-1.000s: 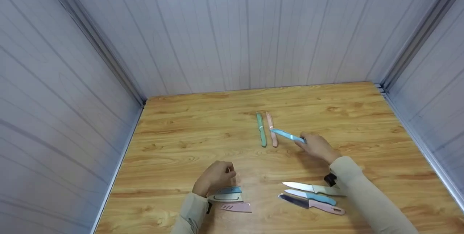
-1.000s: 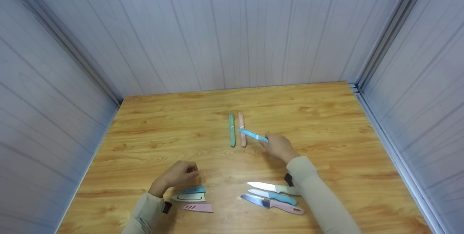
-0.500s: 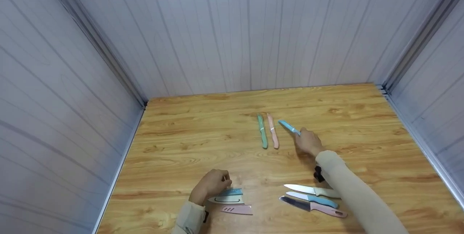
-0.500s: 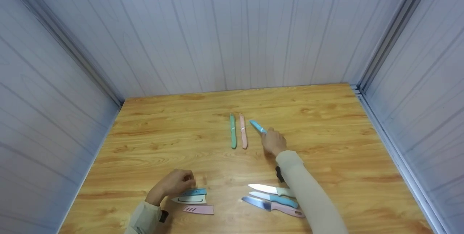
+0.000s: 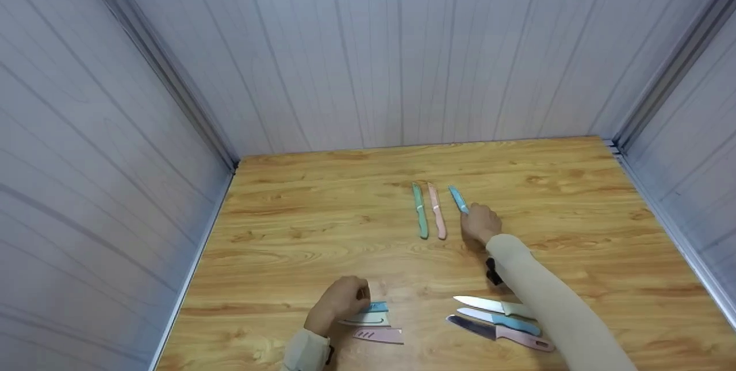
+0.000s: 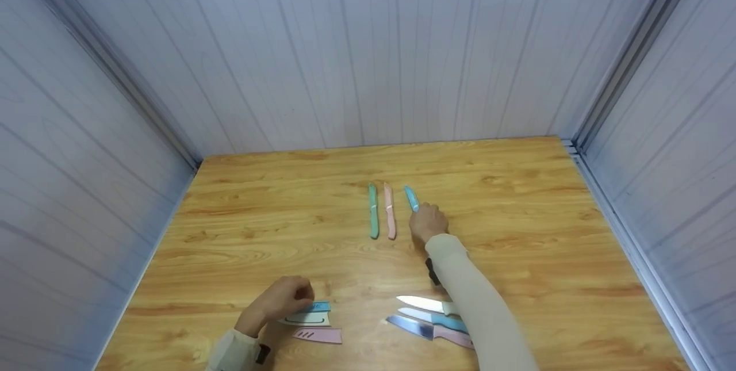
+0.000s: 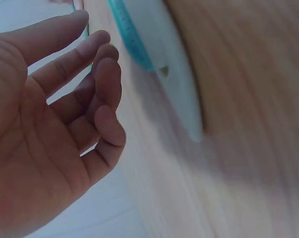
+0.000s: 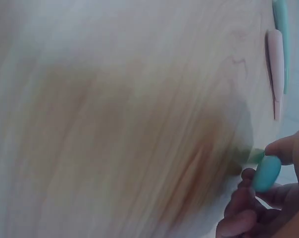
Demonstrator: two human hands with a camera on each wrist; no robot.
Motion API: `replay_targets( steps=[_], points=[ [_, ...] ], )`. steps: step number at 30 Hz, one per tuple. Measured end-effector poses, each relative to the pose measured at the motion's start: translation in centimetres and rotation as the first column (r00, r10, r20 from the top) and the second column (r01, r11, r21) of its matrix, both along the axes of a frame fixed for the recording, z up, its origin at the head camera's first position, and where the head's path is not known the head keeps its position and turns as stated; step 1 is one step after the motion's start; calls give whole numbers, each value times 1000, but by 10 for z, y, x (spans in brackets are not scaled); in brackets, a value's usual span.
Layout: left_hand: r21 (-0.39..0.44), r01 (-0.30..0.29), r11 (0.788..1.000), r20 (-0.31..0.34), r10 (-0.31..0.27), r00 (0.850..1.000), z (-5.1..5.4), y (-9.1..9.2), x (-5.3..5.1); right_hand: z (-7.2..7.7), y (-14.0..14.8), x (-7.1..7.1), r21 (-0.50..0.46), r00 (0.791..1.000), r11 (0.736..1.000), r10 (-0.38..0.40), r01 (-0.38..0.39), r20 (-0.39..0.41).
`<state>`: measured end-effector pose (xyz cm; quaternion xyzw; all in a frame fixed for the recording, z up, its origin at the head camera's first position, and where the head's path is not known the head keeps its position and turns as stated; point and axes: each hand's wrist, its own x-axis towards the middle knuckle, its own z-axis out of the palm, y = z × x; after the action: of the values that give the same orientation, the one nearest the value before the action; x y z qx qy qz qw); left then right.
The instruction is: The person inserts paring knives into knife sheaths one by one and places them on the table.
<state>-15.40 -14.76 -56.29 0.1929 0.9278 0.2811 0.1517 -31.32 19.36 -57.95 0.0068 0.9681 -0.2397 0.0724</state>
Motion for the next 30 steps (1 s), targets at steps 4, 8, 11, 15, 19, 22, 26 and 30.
replay_targets(
  steps=[4, 8, 11, 15, 19, 22, 26, 30],
  points=[
    [-49, 13, 999, -53, -16, 998, -7, 0, 2, -4, -9, -4, -12, 1000, 1000, 4, -5, -7],
    [-75, 14, 997, -83, -20, 996, -12, 0, 3, -6, -15, -7, -15, 1000, 1000, 1, -1, 13],
    [-75, 23, 997, -104, -31, 994, -13, 0, 2, -7, -18, -8, -13, 999, 1000, -27, 27, 39],
    [-65, 48, 997, -118, -56, 991, -13, 0, 2, -7, -22, -9, -17, 998, 999, -43, 43, 49],
    [-56, 68, 996, -99, -74, 992, -13, 0, 2, -7, -24, -9, -19, 998, 999, -37, 38, 43],
    [-58, 80, 995, -91, -85, 992, -12, -1, 3, -8, -25, -10, -20, 998, 999, -33, 34, 47],
    [-58, 89, 994, -106, -95, 990, -11, -2, 4, -8, -28, -10, -13, 998, 999, -29, 30, 47],
    [-60, 84, 995, -133, -91, 987, -12, -4, 4, -7, -30, -11, -11, 999, 1000, -24, 24, 41]
  ],
)
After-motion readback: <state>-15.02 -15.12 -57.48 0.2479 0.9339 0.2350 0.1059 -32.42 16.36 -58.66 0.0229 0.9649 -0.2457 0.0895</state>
